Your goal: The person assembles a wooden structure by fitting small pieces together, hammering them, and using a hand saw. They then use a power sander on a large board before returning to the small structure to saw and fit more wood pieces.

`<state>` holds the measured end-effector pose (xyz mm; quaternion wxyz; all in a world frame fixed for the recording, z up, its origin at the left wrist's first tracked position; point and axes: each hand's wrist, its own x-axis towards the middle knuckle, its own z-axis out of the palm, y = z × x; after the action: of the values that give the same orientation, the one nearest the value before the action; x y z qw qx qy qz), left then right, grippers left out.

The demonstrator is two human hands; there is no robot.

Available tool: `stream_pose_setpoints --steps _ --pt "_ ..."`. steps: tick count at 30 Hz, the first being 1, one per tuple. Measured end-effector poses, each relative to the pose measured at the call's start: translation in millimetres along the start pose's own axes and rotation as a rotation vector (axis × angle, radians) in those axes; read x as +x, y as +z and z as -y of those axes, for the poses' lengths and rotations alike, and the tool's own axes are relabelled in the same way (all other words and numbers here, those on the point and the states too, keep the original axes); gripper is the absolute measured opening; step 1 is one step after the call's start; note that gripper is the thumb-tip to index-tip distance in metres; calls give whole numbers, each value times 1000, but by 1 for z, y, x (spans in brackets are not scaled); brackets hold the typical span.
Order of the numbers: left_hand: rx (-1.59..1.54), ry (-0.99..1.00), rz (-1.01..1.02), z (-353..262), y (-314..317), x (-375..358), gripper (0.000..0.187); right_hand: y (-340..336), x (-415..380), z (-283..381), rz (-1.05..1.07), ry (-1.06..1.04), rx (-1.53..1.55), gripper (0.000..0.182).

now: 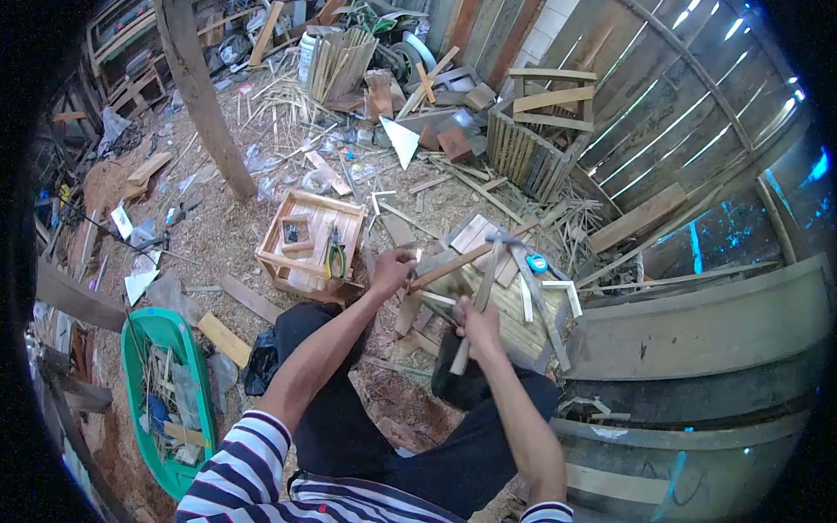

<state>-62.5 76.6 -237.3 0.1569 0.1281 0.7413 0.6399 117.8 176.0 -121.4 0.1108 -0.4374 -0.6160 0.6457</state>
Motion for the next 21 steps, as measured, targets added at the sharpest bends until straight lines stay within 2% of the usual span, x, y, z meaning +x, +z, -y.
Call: stream_pose_setpoints --steps 1,2,3,4,5,7,9,11,15,17,19,20,21 --pt "5 -10 -1 2 2 2 13 -3 6 4 9 -107 -120 23" --pt "11 -24 35 9 5 6 13 -5 16 4 11 -96 -117 23" --pt "18 -37 71 10 5 7 14 -6 27 4 22 -259 -226 24" --pt "120 37 44 13 4 6 12 -6 37 4 35 -425 -337 24" --pt "124 32 43 18 4 10 12 -3 43 9 39 -420 -335 24" --pt "-93 -135 177 31 1 17 12 8 48 12 38 -536 -492 24" --pt "-123 -129 172 28 0 11 11 20 67 -8 27 -602 -512 26" --pt "-141 -129 171 31 -3 13 10 34 78 -31 57 -794 -529 32" --pt "-175 -197 252 41 -6 17 6 39 75 -33 71 -604 -665 34" --pt "-236 -213 280 37 -7 17 7 41 77 -33 64 -569 -614 32" --pt "-165 -209 299 28 -9 14 6 47 83 -38 1 -555 -488 31" --pt "-154 -189 290 28 -9 14 6 49 81 -35 5 -549 -485 31" --pt "-143 -169 283 29 -9 14 7 50 77 -28 83 -479 -353 31"
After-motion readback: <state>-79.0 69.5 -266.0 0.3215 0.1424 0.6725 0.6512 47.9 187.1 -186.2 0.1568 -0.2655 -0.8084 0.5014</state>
